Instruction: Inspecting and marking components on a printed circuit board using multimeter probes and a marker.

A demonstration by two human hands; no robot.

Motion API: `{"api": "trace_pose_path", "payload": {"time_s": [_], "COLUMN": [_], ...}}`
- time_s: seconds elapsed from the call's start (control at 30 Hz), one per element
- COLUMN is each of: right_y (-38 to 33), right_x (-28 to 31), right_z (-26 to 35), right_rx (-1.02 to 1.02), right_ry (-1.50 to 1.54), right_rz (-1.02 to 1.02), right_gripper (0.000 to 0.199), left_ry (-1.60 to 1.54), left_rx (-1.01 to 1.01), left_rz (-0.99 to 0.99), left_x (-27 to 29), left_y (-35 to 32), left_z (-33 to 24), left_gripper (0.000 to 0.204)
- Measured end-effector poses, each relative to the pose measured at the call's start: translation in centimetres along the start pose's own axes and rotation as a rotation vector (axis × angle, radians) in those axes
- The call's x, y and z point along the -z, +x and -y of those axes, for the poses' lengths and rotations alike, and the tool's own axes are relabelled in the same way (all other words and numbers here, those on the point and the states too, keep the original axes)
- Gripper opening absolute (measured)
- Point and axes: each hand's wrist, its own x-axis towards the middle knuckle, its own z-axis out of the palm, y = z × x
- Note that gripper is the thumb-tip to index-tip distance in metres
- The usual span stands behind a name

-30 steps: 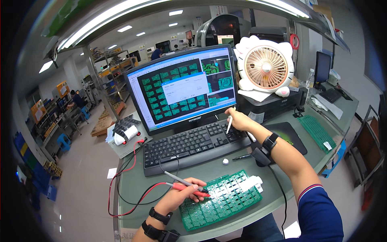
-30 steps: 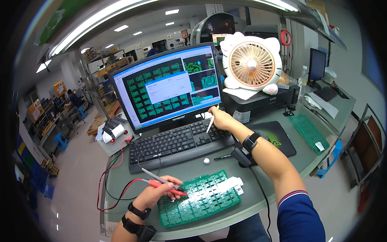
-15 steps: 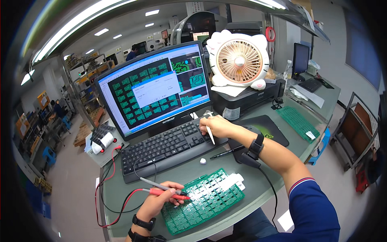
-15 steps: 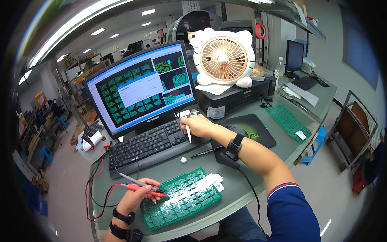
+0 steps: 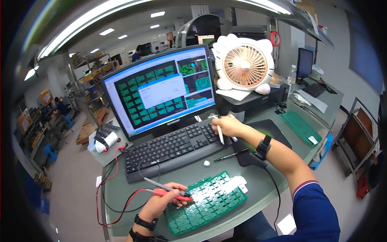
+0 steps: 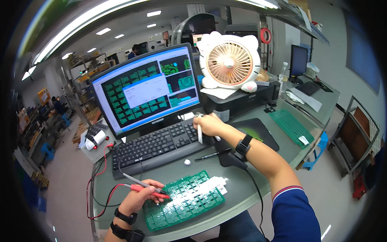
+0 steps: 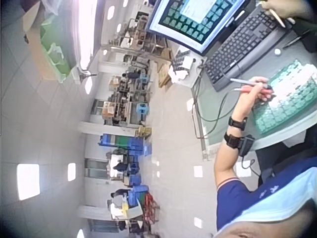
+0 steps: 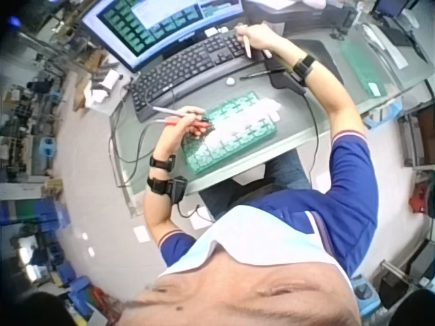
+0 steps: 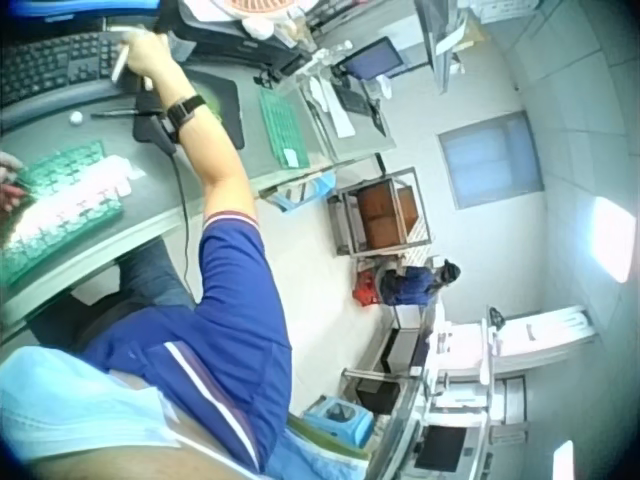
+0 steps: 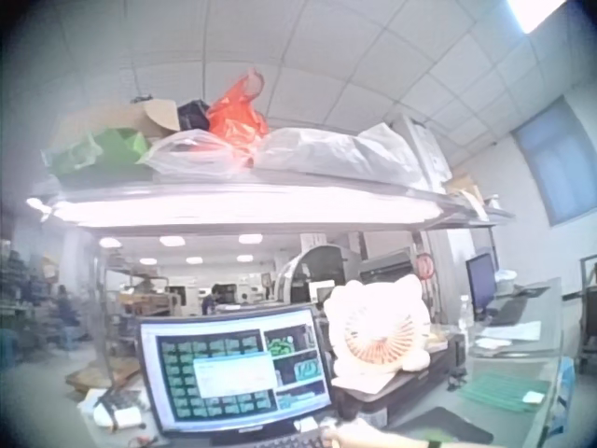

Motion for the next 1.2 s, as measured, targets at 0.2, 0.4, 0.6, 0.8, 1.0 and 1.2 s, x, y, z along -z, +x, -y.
{"api": "trace_pose_path", "payload": {"time_s": [0.2,0.4,0.6,0.8,1.0,1.2], "right_y": [0.7,0.0,0.0,-0.5,-1.0,-0.9], "right_x": [0.4,1.4,0.2,1.0,0.9,0.8], "right_z": [-0.7,-0.4,-0.6,-2.2,-2.4,-2.1], "right_rx": [-0.148,-0.164,-0.167,-0.300,-0.313,-0.310], "right_ry": [0.163,0.433,0.708,0.886,0.919,0.948], "right_rz": [0.081,-0.135,-0.367,-0.345,-0.355,-0.392], "right_gripper": [0.024,0.022,0.017,0.023,0.024,0.021], "left_ry": [-0.037,0.005,0.000,0.003,-0.048,-0.052], "left_rx": [0.000,0.007,-0.018,-0.013,-0.036,-0.035], "left_rz": [0.022,0.007,-0.049,-0.058,-0.094,-0.125], "left_x": [-0.5,-0.2,0.1,-0.2,-0.5,-0.5], "left_y": [-0.7,0.0,-0.5,0.2,-0.1,-0.2], "left_z": [0.0,0.1,-0.3,0.0,0.3,0.2], "left_gripper": [0.034,0.034,0.032,0.031,0.021,0.021]}}
